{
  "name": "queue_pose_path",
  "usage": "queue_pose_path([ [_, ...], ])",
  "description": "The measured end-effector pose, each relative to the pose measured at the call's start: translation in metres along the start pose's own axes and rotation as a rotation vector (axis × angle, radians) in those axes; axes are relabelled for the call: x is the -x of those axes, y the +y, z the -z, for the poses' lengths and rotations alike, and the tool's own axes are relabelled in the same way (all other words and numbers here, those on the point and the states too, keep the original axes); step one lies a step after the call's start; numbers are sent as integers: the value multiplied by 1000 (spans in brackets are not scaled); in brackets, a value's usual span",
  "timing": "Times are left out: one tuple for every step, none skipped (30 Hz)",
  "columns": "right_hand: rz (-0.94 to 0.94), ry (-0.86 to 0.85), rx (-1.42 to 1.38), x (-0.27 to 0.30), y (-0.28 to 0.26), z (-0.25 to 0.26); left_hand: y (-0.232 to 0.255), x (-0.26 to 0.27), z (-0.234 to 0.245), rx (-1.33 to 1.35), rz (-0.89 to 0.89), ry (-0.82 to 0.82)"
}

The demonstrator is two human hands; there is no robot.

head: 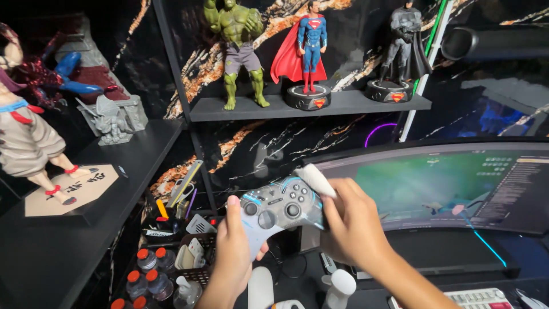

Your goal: Cleaning gaming controllers using a white cloth.

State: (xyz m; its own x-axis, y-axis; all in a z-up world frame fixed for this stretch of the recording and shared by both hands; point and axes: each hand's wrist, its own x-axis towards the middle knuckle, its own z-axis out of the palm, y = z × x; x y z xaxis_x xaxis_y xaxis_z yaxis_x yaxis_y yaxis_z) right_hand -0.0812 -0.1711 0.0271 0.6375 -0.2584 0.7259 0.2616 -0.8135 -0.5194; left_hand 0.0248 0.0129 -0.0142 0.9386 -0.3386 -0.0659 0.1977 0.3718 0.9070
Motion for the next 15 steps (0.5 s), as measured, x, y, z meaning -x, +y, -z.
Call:
queue_pose_path([
  [4, -1, -4, 2, -4, 2, 4, -2, 0, 1, -5, 4],
  [-7, -9, -30, 7, -8, 4, 6, -2, 2, -39, -30, 22],
  [-18, -17, -56, 12, -12, 5, 8, -2, 3, -78, -55, 40],
  [-21, -20, -57, 15, -13, 3, 10, -1, 1, -78, -51, 42],
  [67, -48, -49, 18, -14, 1, 11, 1, -2, -81, -59, 64],
  [154, -74, -41, 21, -15, -1, 13, 2, -5, -85, -67, 82],
  [151, -76, -40, 15, -9, -1, 13, 4, -8, -85, -64, 82],
  [99, -11, 9, 9, -4, -1, 14, 6, -10, -87, -80, 61],
  [47, 52, 58, 2, 1, -1, 16, 8, -13, -89, -97, 39],
  [48, 53, 56, 2, -5, -1, 18, 9, -13, -91, -99, 40],
  [11, 5, 7, 3, -10, -2, 20, 9, -14, -119, -82, 69],
  [-27, -45, -36, 4, -15, 0, 20, 10, -17, -144, -62, 94],
  [-27, -45, -33, 4, -11, -2, 20, 10, -17, -142, -60, 92],
  [85, -50, -52, 5, -7, -4, 20, 9, -18, -129, -99, 80],
  [197, -56, -71, 5, -3, -6, 20, 8, -19, -115, -138, 67],
])
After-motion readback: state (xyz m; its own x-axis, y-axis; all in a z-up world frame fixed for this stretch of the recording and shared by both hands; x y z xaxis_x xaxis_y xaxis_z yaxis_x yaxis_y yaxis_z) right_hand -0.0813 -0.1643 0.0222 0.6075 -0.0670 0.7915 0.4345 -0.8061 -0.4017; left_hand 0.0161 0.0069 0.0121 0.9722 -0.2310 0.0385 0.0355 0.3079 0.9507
